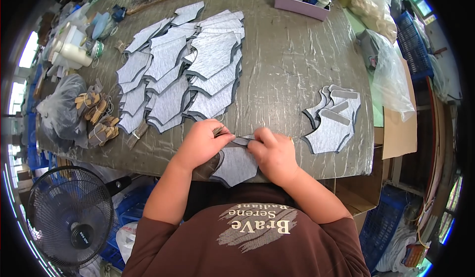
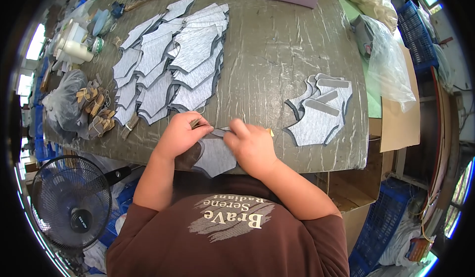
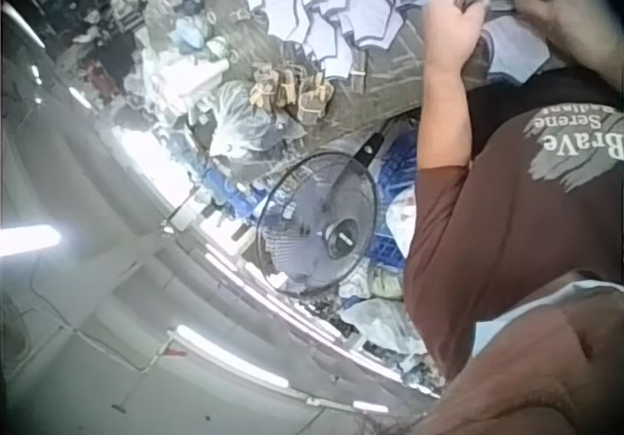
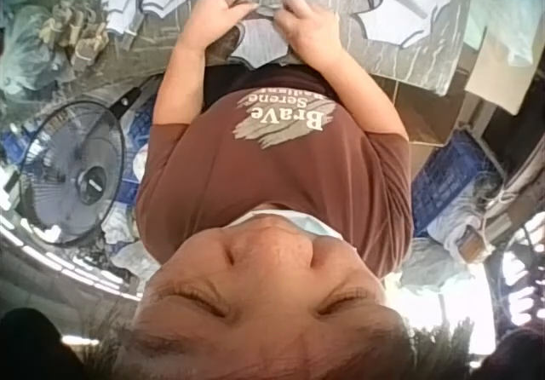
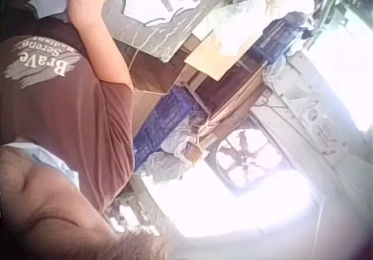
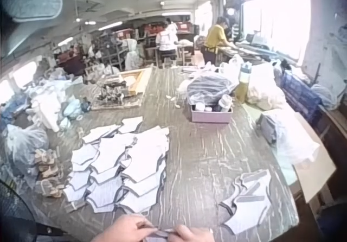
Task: The person is applying small reinforcement strips or stickers to cut shoe fabric pieces using a wooden stick.
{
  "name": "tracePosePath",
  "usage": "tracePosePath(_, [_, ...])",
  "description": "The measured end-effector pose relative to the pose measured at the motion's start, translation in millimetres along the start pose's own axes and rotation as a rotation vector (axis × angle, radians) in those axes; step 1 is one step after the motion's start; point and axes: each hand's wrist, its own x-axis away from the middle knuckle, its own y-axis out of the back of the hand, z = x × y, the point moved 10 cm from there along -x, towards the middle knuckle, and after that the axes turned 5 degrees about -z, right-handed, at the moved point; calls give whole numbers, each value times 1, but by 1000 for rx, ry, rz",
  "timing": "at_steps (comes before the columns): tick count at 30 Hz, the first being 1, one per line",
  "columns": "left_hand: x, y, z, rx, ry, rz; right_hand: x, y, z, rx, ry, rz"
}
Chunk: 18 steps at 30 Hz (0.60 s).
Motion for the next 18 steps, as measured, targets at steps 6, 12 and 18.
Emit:
tracePosePath(6, [-15,-15,-17,-241,-86,201,8,13,16,-80,178,-63])
tracePosePath(12, [-8,-10,-20,-320,-263,78,10,76,-19,-306,-91,-56])
tracePosePath(18, [-5,2,-20,-114,-236,-5,37,138,-138,-173,-643,-107])
